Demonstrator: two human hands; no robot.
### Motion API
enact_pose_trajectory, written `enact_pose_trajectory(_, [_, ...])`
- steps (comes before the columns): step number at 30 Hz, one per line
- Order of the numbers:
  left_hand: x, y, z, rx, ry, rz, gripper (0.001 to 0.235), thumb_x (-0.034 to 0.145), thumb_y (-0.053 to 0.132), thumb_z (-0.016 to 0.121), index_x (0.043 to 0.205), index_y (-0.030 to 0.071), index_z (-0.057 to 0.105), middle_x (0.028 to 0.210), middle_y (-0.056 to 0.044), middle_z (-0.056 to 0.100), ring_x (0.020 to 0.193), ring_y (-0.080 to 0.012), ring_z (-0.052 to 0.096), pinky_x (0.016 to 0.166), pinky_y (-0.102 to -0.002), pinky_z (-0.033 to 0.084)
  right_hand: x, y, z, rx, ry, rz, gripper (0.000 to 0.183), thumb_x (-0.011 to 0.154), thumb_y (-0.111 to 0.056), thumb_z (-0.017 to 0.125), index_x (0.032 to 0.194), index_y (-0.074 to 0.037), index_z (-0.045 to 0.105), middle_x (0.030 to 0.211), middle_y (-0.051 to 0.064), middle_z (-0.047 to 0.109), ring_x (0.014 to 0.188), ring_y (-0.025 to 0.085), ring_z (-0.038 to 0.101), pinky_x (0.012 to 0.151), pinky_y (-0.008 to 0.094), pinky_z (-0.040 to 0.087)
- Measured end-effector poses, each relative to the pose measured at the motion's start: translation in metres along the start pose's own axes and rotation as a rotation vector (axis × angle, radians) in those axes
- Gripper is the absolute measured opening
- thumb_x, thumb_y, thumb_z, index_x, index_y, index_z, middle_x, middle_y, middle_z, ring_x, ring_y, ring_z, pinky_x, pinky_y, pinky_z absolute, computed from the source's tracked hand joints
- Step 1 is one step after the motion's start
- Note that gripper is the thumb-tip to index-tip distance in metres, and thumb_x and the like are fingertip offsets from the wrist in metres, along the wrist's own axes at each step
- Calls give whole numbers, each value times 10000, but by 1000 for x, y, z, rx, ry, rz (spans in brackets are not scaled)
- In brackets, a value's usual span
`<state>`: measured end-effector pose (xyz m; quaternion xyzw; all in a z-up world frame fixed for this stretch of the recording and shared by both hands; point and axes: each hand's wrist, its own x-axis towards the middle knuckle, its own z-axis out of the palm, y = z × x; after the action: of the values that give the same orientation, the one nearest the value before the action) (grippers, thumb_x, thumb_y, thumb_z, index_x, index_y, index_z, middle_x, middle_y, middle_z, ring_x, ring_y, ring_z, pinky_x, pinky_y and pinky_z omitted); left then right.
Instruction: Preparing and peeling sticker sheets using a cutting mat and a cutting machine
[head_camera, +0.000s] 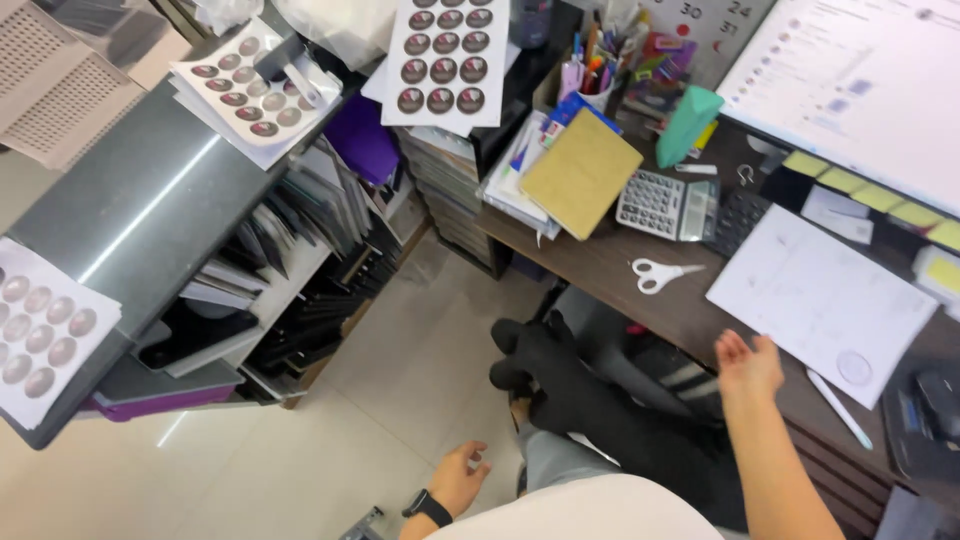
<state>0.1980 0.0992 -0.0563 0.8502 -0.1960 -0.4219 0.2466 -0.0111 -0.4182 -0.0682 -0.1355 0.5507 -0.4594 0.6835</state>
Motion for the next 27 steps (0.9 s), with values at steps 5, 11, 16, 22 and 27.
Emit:
enact_pose_trajectory(5, [100, 55, -78, 122, 180, 255, 171, 901, 327, 679, 1005, 194, 702, 881, -47, 755, 740, -259, 702, 725, -421, 541, -22, -29, 60, -15, 407, 15, 335, 981, -351, 700, 1118, -97, 531, 871, 98, 741, 503, 67, 531, 461, 158, 477])
enact_pose_trajectory(11, [201, 167, -183, -120, 386, 488, 264, 913, 218, 700, 1164, 148, 744, 1167, -60, 754, 970, -214, 750, 904, -352, 589, -17, -39, 94, 65, 663, -9, 283, 948, -297, 827, 922, -140, 593, 703, -37, 522, 508, 55, 365, 446, 184, 315])
enact_pose_trajectory(16, [301, 224, -271, -1142, 334, 241, 267, 899, 74, 675, 1162, 68, 628, 894, -97, 699, 793, -213, 688, 673, -350, 587, -22, -38, 92, 187, 666, -131, 221, 906, -66, 655, 1126, -90, 663, 848, 33, 657, 670, 130, 616, 571, 243, 605])
enact_pose_trajectory(22, [348, 274, -391, -1410, 407, 135, 492, 884, 227, 748, 1192, -8, 445, 1183, -243, 592, 1061, -369, 692, 938, -450, 643, -50, -12, 52, 243, 709, -331, 433, 765, 132, 674, 1162, -41, 675, 1104, 109, 821, 859, 222, 867, 690, 344, 871])
enact_pose_trajectory(27, [355, 274, -425, -1335, 379, 164, 365, 888, 131, 748, 1167, -71, 628, 986, -213, 697, 812, -351, 748, 748, -432, 677, -98, 33, 44, 158, 513, -292, 535, 860, 57, 557, 1316, -195, 682, 1292, -27, 841, 1138, 176, 870, 866, 287, 833])
